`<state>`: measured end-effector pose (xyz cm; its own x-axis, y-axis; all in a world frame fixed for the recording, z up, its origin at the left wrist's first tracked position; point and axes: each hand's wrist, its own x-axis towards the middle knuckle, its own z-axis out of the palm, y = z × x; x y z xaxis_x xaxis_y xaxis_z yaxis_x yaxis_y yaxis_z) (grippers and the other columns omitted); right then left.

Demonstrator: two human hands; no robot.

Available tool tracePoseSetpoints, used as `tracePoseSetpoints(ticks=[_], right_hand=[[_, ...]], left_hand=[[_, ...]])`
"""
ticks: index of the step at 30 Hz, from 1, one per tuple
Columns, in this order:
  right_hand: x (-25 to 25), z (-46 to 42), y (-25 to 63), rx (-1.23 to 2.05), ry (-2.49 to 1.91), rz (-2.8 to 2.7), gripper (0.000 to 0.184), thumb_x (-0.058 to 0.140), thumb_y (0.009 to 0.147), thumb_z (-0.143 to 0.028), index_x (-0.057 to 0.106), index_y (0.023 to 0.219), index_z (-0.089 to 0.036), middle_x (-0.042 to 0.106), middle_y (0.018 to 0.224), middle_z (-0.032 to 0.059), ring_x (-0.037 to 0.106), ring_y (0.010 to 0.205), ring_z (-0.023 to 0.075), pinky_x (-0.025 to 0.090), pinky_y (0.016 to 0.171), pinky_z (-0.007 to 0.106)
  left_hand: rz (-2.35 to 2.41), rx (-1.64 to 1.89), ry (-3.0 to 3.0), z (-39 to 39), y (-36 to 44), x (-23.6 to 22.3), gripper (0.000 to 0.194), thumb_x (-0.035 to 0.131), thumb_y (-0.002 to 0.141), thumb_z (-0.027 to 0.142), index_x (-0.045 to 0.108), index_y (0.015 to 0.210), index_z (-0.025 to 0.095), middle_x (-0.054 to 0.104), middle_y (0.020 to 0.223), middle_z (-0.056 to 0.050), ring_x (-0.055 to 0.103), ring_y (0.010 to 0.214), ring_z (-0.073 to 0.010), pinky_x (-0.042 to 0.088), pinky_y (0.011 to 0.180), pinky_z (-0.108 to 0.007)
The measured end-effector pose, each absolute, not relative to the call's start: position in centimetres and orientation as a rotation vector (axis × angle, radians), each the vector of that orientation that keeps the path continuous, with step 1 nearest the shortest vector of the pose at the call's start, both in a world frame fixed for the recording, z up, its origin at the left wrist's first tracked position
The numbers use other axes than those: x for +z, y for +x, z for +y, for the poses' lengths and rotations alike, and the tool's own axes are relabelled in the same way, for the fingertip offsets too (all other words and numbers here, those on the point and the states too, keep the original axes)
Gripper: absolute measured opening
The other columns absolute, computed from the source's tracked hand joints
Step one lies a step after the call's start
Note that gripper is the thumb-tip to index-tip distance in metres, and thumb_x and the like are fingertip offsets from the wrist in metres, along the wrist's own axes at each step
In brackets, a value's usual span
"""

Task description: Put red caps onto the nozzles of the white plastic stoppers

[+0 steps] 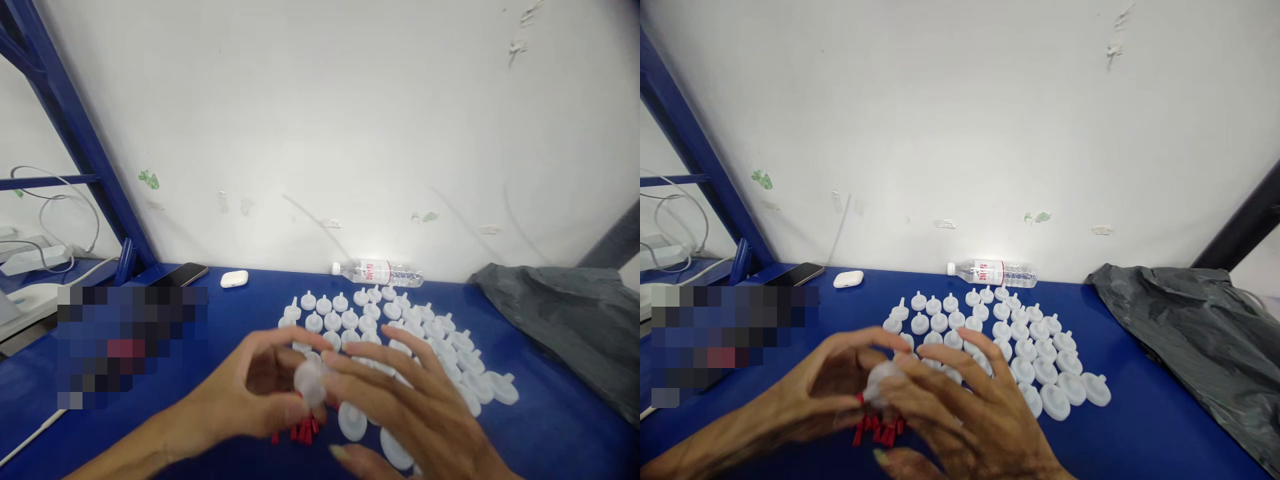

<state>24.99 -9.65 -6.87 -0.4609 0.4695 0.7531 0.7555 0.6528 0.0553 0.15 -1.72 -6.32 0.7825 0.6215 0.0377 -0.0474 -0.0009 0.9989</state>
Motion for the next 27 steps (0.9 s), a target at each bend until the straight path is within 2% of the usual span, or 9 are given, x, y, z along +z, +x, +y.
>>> tracePoseSetpoints(ticks=[3,4,7,9,13,18,21,24,27], right_hand=[[-6.2,-9.4,25.7,-0.335,-0.985,-2.056,0.019,0.059,0.108,-0.032,0.07,0.124,-0.032,0.082,0.116,-0.0051,0.077,0.113,0.02,0.044,0.128,0.046],[-6.2,-9.1,26.0,-0.332,-0.991,-2.08,0.014,0.061,0.107,-0.029,0.071,0.117,-0.031,0.082,0.108,-0.0049,0.077,0.109,0.0206,0.044,0.127,0.05],[-6.6,-8.4,26.6,-0.352,-0.961,-2.171,0.007,0.065,0.104,-0.025,0.072,0.105,-0.026,0.077,0.089,-0.0038,0.076,0.099,0.0226,0.046,0.123,0.059],[-7.0,-8.2,26.8,-0.356,-0.947,-2.21,0.004,0.067,0.103,-0.025,0.071,0.104,-0.025,0.075,0.087,-0.0035,0.075,0.098,0.0229,0.044,0.124,0.059],[-7.5,-8.2,27.0,-0.377,-0.931,-2.285,0.008,0.073,0.097,-0.021,0.071,0.104,-0.024,0.074,0.092,-0.0025,0.074,0.104,0.0243,0.039,0.129,0.056],[-7.5,-8.3,27.1,-0.329,-0.886,-2.309,0.012,0.078,0.096,-0.019,0.07,0.097,-0.028,0.073,0.091,-0.0078,0.073,0.106,0.0179,0.025,0.137,0.042],[-7.0,-8.6,27.2,-0.189,-0.853,-2.249,0.01,0.073,0.102,-0.024,0.07,0.095,-0.031,0.074,0.092,-0.009,0.073,0.101,0.014,0.029,0.133,0.034],[-6.7,-9.0,27.1,-0.115,-0.83,-2.234,0.015,0.066,0.106,-0.027,0.069,0.092,-0.031,0.075,0.09,-0.0072,0.074,0.097,0.0144,0.039,0.129,0.034],[-7.3,-9.2,26.6,-0.178,-0.775,-2.293,0.017,0.066,0.107,-0.033,0.069,0.089,-0.032,0.075,0.088,-0.0083,0.074,0.099,0.0131,0.038,0.131,0.033]], left_hand=[[0.765,0.736,1.648,0.7,-1.4,-5.1,0.056,0.083,0.087,0.062,0.069,0.125,0.023,0.078,0.108,-0.006,0.07,0.091,-0.0176,0.052,0.078,-0.027],[0.882,0.761,1.701,1.4,-2.0,-4.9,0.051,0.076,0.094,0.062,0.07,0.125,0.022,0.078,0.1,-0.005,0.066,0.086,-0.0167,0.049,0.072,-0.027],[1.186,0.747,1.859,2.9,-3.3,-5.0,0.049,0.07,0.096,0.062,0.074,0.12,0.019,0.07,0.075,0.001,0.059,0.068,-0.016,0.041,0.063,-0.028],[1.272,0.684,1.977,3.3,-3.5,-5.2,0.047,0.068,0.095,0.063,0.078,0.109,0.02,0.073,0.081,-0.001,0.063,0.072,-0.0185,0.043,0.066,-0.03],[1.323,0.578,2.214,3.4,-3.2,-5.6,0.041,0.066,0.093,0.063,0.081,0.091,0.025,0.077,0.094,-0.004,0.065,0.085,-0.0246,0.045,0.079,-0.037],[1.381,0.552,2.411,3.3,-3.2,-6.5,0.038,0.057,0.098,0.058,0.077,0.1,0.026,0.077,0.105,-0.007,0.066,0.1,-0.0308,0.046,0.095,-0.048],[1.368,0.541,2.48,3.4,-3.5,-6.8,0.035,0.052,0.101,0.05,0.076,0.104,0.024,0.077,0.109,-0.009,0.067,0.103,-0.0311,0.049,0.098,-0.05],[1.342,0.552,2.541,3.4,-3.7,-6.6,0.031,0.052,0.103,0.04,0.075,0.113,0.022,0.075,0.115,-0.011,0.066,0.108,-0.0316,0.051,0.101,-0.052],[1.255,0.565,2.615,3.0,-3.9,-5.7,0.028,0.054,0.103,0.035,0.074,0.117,0.021,0.071,0.125,-0.012,0.06,0.121,-0.0323,0.047,0.113,-0.056]])
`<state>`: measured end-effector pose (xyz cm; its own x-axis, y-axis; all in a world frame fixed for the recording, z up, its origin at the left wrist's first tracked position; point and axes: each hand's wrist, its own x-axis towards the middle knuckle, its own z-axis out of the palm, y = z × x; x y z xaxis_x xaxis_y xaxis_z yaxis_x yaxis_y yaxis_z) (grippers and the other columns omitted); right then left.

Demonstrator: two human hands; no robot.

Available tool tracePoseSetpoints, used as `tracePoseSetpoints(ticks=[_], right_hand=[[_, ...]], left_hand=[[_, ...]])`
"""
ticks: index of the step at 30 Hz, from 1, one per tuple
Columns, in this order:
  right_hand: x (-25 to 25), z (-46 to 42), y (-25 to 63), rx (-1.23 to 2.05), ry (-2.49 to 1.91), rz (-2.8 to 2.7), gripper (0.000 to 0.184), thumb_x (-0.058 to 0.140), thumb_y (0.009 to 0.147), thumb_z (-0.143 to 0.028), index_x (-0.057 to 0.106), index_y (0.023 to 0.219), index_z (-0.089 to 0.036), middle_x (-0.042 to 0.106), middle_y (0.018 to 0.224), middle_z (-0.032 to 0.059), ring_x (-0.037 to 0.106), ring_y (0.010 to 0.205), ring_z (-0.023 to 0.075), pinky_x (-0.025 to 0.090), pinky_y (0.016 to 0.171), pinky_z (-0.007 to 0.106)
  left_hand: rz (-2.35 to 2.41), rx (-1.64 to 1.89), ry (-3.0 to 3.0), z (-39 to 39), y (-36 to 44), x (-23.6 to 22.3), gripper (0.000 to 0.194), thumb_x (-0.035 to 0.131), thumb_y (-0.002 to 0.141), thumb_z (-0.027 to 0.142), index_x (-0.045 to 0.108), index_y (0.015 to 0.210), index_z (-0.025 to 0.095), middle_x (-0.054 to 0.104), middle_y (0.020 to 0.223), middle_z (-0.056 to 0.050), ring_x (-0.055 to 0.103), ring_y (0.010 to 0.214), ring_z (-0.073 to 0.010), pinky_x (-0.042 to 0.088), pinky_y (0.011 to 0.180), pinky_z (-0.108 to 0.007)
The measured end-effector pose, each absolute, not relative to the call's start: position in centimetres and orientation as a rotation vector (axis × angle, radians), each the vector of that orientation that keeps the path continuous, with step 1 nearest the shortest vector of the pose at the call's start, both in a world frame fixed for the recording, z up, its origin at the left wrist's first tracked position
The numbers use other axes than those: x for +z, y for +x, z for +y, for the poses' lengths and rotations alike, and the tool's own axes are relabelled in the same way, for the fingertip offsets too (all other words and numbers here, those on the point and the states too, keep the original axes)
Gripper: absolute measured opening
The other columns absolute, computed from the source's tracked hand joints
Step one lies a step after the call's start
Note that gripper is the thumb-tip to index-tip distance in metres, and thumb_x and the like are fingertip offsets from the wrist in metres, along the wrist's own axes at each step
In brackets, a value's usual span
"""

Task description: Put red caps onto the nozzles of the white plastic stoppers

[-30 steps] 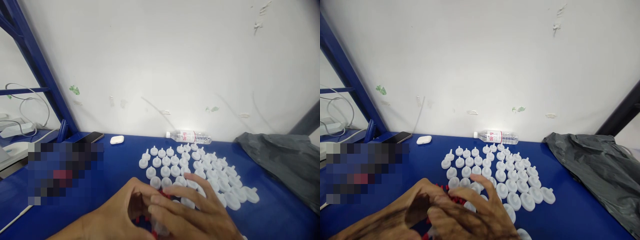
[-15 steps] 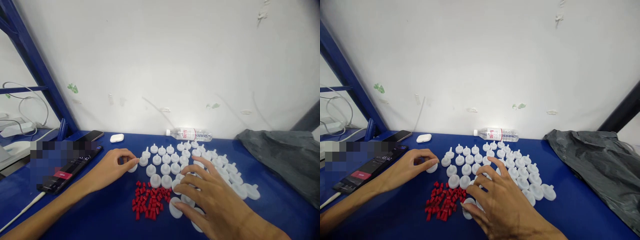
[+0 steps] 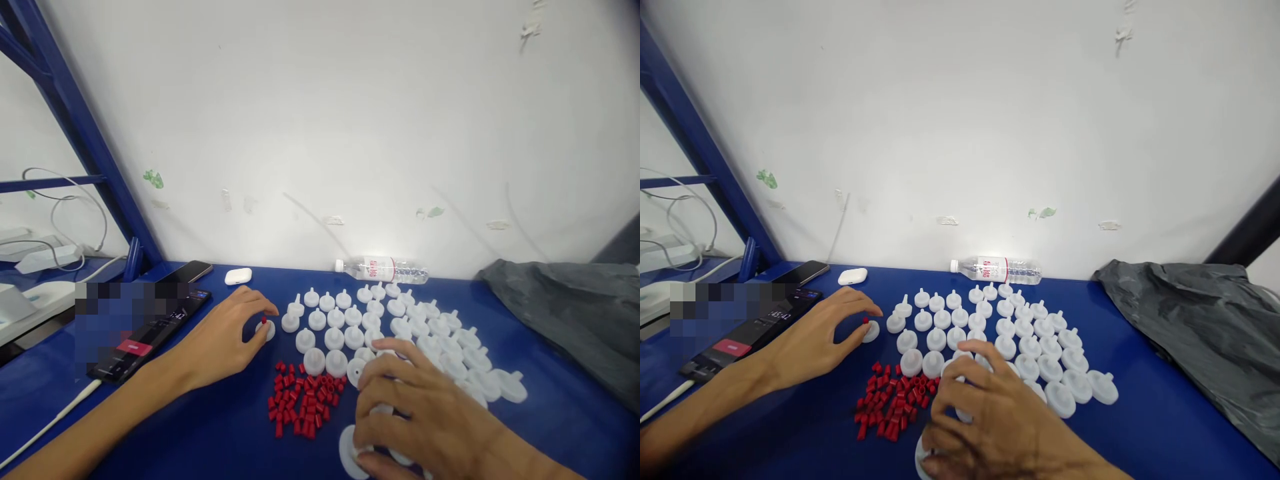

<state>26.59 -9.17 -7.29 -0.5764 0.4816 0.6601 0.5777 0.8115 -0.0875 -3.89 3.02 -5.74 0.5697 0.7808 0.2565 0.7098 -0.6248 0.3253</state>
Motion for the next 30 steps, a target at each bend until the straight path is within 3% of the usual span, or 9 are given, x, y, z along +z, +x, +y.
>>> tracePoseSetpoints(ticks=[3,6,11,14,17,19,24,27,30], right_hand=[[-8.4,-9.0,26.2,-0.364,-0.707,-2.381,0.013,0.07,0.103,-0.025,0.072,0.092,-0.032,0.075,0.086,-0.0107,0.074,0.094,0.0123,0.032,0.135,0.035],[-9.2,-8.8,26.2,-0.442,-0.726,-2.444,0.021,0.065,0.098,-0.013,0.073,0.095,-0.031,0.075,0.087,-0.0103,0.073,0.092,0.0138,0.027,0.138,0.039],[-8.9,-8.6,26.6,-0.371,-0.723,-2.464,0.012,0.068,0.095,-0.02,0.073,0.097,-0.031,0.077,0.091,-0.0102,0.074,0.094,0.0154,0.031,0.137,0.038],[-8.2,-8.7,26.5,-0.312,-0.716,-2.429,0.01,0.065,0.103,-0.026,0.073,0.107,-0.03,0.08,0.097,-0.0112,0.076,0.098,0.0124,0.03,0.136,0.033],[-7.8,-9.0,26.1,-0.249,-0.733,-2.343,0.021,0.056,0.113,-0.039,0.073,0.117,-0.027,0.082,0.1,-0.0102,0.078,0.1,0.0102,0.027,0.134,0.025],[-7.7,-9.2,25.8,-0.229,-0.787,-2.312,0.021,0.056,0.113,-0.038,0.073,0.118,-0.027,0.082,0.102,-0.0087,0.078,0.099,0.0111,0.03,0.133,0.025],[-7.5,-9.4,25.7,-0.339,-0.911,-2.238,0.02,0.06,0.108,-0.03,0.072,0.123,-0.024,0.08,0.105,-0.0015,0.078,0.096,0.0187,0.051,0.122,0.039],[-7.3,-9.4,25.9,-0.399,-1.002,-2.193,0.026,0.061,0.106,-0.027,0.069,0.13,-0.021,0.079,0.11,0.0029,0.077,0.1,0.0231,0.057,0.114,0.049],[-7.3,-9.5,26.1,-0.444,-1.062,-2.183,0.026,0.06,0.106,-0.029,0.069,0.13,-0.021,0.077,0.108,0.0051,0.076,0.099,0.0267,0.061,0.104,0.054]], left_hand=[[1.135,0.514,2.663,2.3,-4.0,-4.7,0.019,0.061,0.1,0.033,0.076,0.108,0.025,0.062,0.136,-0.009,0.053,0.131,-0.0311,0.043,0.121,-0.056],[1.063,0.419,2.66,1.5,-4.1,-4.3,0.015,0.067,0.096,0.029,0.078,0.107,0.03,0.055,0.145,-0.006,0.051,0.138,-0.0314,0.044,0.123,-0.055],[1.017,0.301,2.631,1.4,-4.1,-4.7,0.02,0.078,0.091,0.027,0.081,0.108,0.038,0.043,0.163,-0.003,0.038,0.156,-0.0369,0.035,0.128,-0.065],[0.994,0.287,2.62,1.6,-4.1,-5.1,0.014,0.076,0.095,0.029,0.082,0.103,0.039,0.041,0.163,-0.002,0.036,0.157,-0.0352,0.035,0.128,-0.065],[0.967,0.325,2.622,1.7,-4.0,-5.3,0.013,0.075,0.096,0.027,0.083,0.099,0.037,0.045,0.16,-0.003,0.04,0.154,-0.0347,0.037,0.127,-0.063],[0.954,0.388,2.628,1.7,-3.9,-5.2,0.011,0.075,0.096,0.026,0.083,0.098,0.034,0.049,0.156,-0.005,0.043,0.151,-0.0352,0.037,0.126,-0.062],[0.886,0.656,2.595,1.1,-3.4,-4.4,0.013,0.064,0.104,0.028,0.077,0.105,0.028,0.065,0.138,-0.006,0.057,0.132,-0.0272,0.048,0.116,-0.049],[0.744,0.788,2.521,0.3,-2.5,-4.8,0.012,0.064,0.105,0.027,0.074,0.11,0.029,0.076,0.116,-0.002,0.067,0.116,-0.0203,0.056,0.103,-0.037],[0.681,0.887,2.407,-0.8,-1.4,-6.1,0.013,0.068,0.104,0.027,0.075,0.114,0.032,0.08,0.107,0.002,0.072,0.103,-0.0164,0.058,0.096,-0.031]])
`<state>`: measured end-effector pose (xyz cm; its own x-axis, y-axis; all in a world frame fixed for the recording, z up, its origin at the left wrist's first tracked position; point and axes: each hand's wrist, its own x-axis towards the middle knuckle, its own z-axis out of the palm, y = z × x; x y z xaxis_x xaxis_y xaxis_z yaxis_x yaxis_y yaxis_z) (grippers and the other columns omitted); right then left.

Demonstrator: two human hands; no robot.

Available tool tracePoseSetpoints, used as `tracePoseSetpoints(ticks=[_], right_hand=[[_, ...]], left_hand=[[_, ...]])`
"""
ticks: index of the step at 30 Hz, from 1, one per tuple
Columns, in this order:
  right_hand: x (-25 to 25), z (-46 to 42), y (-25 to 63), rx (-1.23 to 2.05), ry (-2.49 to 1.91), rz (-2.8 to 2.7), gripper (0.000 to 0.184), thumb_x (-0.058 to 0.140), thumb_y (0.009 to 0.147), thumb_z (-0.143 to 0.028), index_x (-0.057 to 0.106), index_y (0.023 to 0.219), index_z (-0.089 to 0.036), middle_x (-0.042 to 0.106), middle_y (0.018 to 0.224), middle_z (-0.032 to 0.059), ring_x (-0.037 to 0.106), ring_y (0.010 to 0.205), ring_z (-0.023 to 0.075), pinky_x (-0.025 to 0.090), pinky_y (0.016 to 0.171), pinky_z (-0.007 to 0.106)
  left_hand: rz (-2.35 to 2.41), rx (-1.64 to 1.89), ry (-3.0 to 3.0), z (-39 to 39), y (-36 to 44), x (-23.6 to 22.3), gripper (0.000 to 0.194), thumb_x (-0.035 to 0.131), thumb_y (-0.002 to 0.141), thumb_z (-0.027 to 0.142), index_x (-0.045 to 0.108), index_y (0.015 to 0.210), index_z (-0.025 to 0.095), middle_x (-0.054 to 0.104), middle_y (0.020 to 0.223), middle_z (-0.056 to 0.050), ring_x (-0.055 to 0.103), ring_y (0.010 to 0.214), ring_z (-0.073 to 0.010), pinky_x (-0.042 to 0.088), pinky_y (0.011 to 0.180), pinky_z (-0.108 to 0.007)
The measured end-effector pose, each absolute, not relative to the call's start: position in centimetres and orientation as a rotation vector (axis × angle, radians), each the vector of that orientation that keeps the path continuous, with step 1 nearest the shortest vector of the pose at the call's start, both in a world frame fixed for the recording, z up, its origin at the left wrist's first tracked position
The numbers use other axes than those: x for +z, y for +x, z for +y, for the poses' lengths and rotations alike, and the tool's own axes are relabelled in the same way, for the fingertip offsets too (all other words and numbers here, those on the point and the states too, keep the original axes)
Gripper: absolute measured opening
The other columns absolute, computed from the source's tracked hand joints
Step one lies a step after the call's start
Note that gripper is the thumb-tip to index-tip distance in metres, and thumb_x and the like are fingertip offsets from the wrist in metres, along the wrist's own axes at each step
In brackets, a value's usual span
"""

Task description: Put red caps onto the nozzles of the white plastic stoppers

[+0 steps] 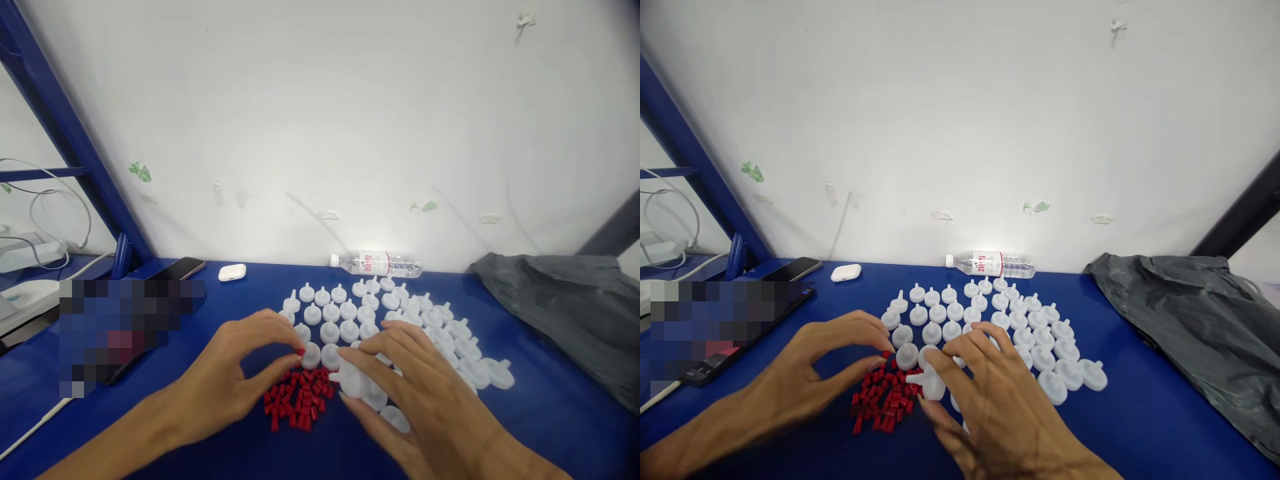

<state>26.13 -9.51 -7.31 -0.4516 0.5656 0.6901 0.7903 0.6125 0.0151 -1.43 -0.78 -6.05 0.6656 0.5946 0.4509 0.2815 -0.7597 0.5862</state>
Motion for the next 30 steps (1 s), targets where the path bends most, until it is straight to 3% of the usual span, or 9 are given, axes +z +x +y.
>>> tracePoseSetpoints(ticks=[4,12,23,30], right_hand=[[-7.4,-9.5,26.2,-0.429,-1.07,-2.177,0.026,0.058,0.108,-0.031,0.07,0.128,-0.02,0.076,0.105,0.0051,0.073,0.093,0.0257,0.06,0.098,0.052],[-7.1,-9.4,25.9,-0.464,-0.99,-2.169,0.026,0.053,0.114,-0.033,0.072,0.122,-0.019,0.075,0.101,0.0013,0.073,0.092,0.0202,0.052,0.108,0.046],[-7.3,-9.3,26.1,-0.501,-1.028,-2.142,0.026,0.051,0.113,-0.035,0.073,0.117,-0.022,0.075,0.098,0.0002,0.071,0.087,0.0205,0.054,0.101,0.046],[-7.2,-9.3,25.9,-0.485,-0.988,-2.2,0.024,0.054,0.112,-0.033,0.071,0.123,-0.02,0.077,0.101,0.0012,0.074,0.09,0.0208,0.055,0.105,0.049]], left_hand=[[0.624,0.911,2.293,-1.8,-0.5,-7.5,0.017,0.07,0.104,0.029,0.078,0.115,0.038,0.083,0.103,0.004,0.074,0.095,-0.0151,0.059,0.091,-0.029],[0.513,0.942,2.159,-2.5,0.4,-8.7,0.032,0.074,0.101,0.023,0.081,0.122,0.045,0.082,0.106,0.002,0.075,0.096,-0.0156,0.061,0.085,-0.027],[0.722,0.889,1.933,-3.2,0.6,-7.9,0.01,0.077,0.1,0.037,0.086,0.101,0.04,0.081,0.094,0.005,0.074,0.084,-0.0108,0.057,0.08,-0.019],[0.645,0.875,1.915,-3.4,0.8,-8.6,0.01,0.077,0.1,0.037,0.086,0.104,0.039,0.079,0.1,0.002,0.073,0.086,-0.0126,0.057,0.08,-0.023]])
